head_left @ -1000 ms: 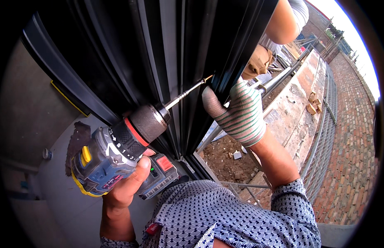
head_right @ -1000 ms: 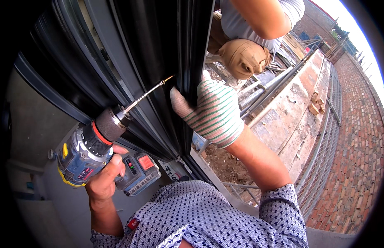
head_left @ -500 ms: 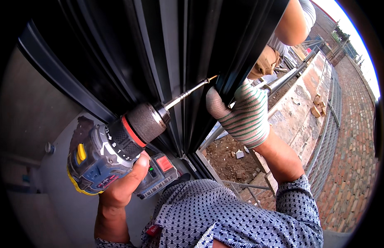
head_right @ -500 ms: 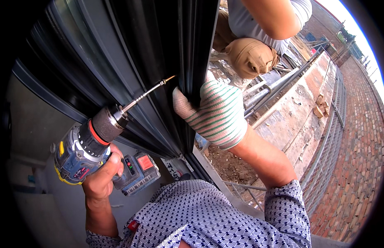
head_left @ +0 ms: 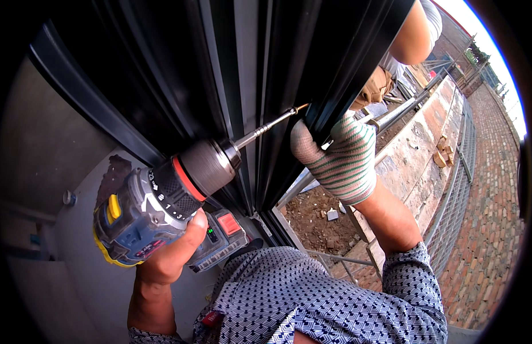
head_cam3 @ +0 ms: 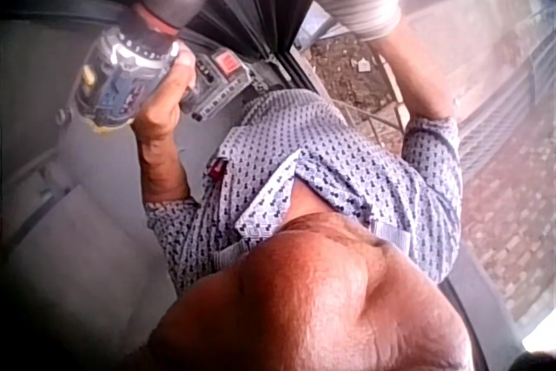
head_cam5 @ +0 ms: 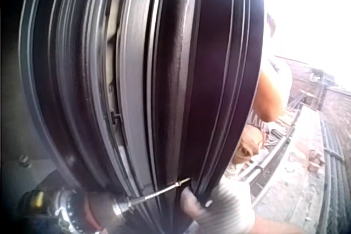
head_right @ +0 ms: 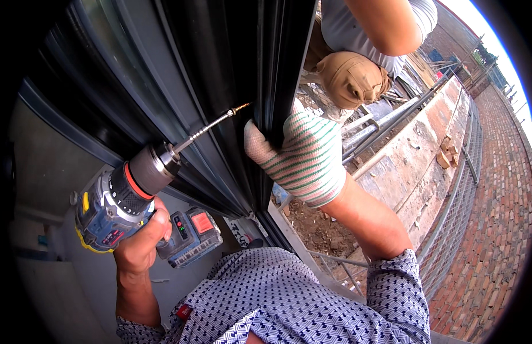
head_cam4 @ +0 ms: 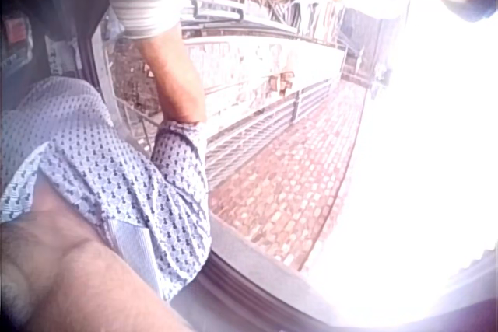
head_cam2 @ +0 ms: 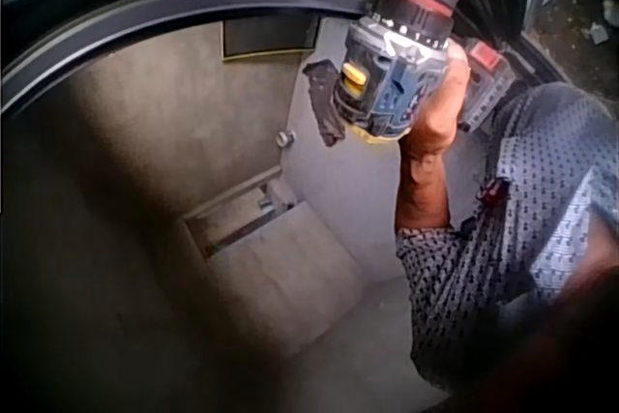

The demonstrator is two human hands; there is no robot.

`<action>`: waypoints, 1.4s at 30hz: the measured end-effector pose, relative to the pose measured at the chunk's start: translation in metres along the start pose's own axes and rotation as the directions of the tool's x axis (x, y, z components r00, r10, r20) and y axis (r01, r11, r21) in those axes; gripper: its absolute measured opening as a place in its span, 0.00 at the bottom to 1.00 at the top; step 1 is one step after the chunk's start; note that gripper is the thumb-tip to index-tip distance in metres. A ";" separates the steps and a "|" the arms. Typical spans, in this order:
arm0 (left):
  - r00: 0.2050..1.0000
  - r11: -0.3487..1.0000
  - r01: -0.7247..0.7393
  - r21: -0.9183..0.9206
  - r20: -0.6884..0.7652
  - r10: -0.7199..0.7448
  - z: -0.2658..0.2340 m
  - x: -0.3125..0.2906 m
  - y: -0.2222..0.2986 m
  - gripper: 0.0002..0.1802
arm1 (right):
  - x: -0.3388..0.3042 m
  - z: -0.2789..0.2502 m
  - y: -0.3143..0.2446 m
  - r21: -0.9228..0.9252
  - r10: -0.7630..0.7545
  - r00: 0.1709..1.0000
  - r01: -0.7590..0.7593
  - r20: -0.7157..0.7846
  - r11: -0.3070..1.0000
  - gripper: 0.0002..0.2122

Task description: The person uses a cordless drill to secure a window frame with screws. They then pick up a window screen and install it into the frame, ensuring it fits properly.

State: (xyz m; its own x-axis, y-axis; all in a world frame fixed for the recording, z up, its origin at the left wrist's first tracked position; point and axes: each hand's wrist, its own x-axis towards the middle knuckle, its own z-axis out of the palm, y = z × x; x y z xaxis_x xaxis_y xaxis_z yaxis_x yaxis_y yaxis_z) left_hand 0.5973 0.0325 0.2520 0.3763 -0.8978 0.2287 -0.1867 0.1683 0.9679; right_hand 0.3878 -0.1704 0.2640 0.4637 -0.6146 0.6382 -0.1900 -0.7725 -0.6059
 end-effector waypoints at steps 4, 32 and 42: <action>0.999 0.998 0.022 -0.055 -0.024 -0.024 0.002 0.000 0.000 0.13 | -0.001 -0.001 0.000 -0.046 0.026 1.000 -0.025 0.014 0.999 0.08; 0.998 0.997 0.044 -0.058 -0.032 -0.046 0.003 0.001 0.000 0.08 | 0.000 0.002 0.002 0.001 0.042 0.999 -0.042 -0.013 0.999 0.09; 1.000 0.999 0.017 -0.029 -0.011 -0.018 0.001 0.002 0.001 0.07 | 0.002 0.002 0.003 -0.024 -0.002 1.000 0.002 -0.024 1.000 0.09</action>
State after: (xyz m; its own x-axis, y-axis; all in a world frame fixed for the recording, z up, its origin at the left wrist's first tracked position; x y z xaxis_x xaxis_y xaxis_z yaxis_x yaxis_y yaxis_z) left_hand 0.5966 0.0304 0.2533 0.3892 -0.8962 0.2128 -0.1540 0.1645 0.9743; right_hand 0.3903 -0.1734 0.2624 0.4435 -0.6164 0.6507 -0.2101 -0.7772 -0.5931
